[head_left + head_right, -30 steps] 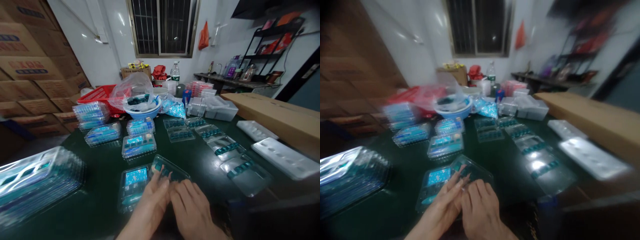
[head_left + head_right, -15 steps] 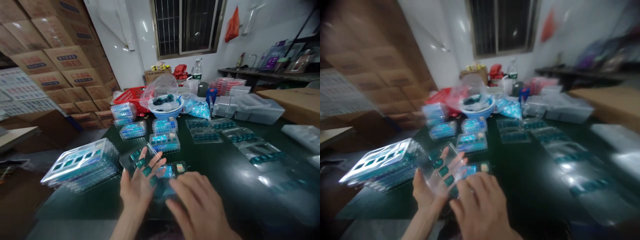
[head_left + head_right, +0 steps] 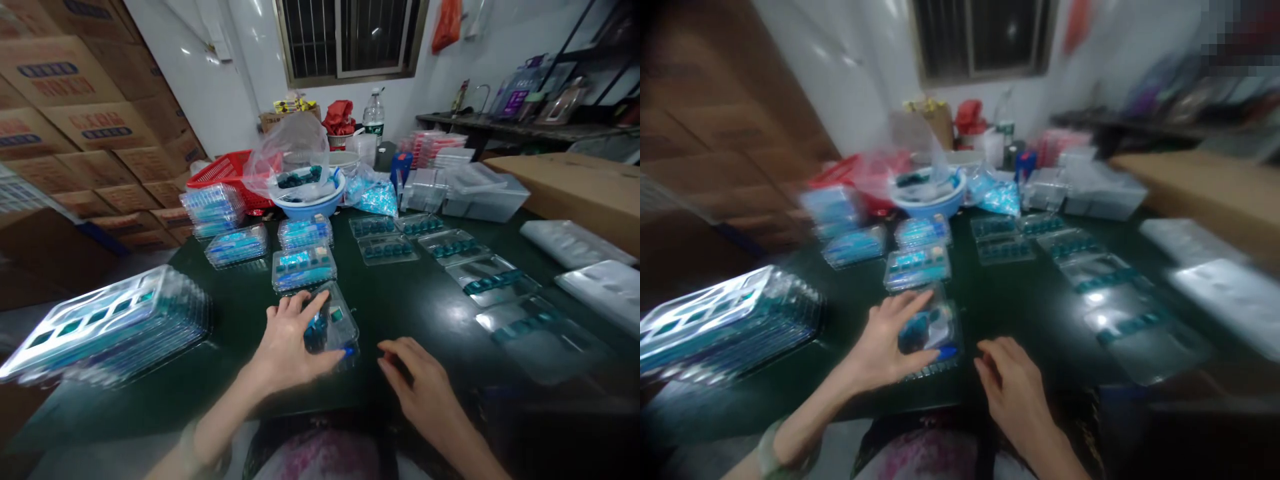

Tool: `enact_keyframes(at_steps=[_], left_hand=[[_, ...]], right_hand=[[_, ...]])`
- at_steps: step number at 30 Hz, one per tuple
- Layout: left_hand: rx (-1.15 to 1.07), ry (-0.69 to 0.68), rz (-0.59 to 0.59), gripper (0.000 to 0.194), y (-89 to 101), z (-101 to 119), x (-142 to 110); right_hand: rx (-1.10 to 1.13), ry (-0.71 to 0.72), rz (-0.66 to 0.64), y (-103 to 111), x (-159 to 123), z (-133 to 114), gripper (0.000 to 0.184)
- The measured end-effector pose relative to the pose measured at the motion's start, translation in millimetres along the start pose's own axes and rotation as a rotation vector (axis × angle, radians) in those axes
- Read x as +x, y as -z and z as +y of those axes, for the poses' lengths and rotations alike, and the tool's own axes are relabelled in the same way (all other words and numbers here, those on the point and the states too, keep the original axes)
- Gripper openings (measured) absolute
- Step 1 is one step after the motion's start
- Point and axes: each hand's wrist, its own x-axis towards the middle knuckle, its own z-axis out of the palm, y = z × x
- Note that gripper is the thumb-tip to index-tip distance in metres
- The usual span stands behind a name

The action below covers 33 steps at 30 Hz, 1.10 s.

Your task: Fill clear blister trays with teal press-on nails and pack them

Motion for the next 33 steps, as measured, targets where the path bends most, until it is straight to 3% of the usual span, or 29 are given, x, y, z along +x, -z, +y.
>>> enact_keyframes(at_steps=[3, 6, 11, 20, 24, 29, 33], left_hand=[[0.231, -0.059, -0.062, 0.074, -17.2, -7, 0], [0.304, -0.08, -0.094, 0.074, -20.8, -9, 2], [0.332, -0.074, -0.14, 0.075, -22.5, -2, 8], [0.297, -0.097, -0.265, 0.093, -36.5, -16, 3], [0.276, -0.045, -0.212, 0.084, -26.2, -13, -3], [0.325, 0.091, -0.151, 0.082, 1.5, -46, -34], [0.386, 0.229, -0.125, 0.08, 13.9, -86, -55]], right_hand=[[0.012, -0.011, -0.024, -7, 0, 6, 0.014], [0.008, -0.024, -0.032, -11, 0, 9, 0.013], [-0.008, -0.003, 0.007, -16, 4, 11, 0.013], [-0.048, 0.157, 0.16, -32, 0, 22, 0.014], [-0.041, 0.194, 0.085, -24, 6, 22, 0.015], [-0.114, 0.194, 0.005, -11, 61, 7, 0.017], [-0.375, 0.367, 0.027, -30, 131, -12, 0.019]])
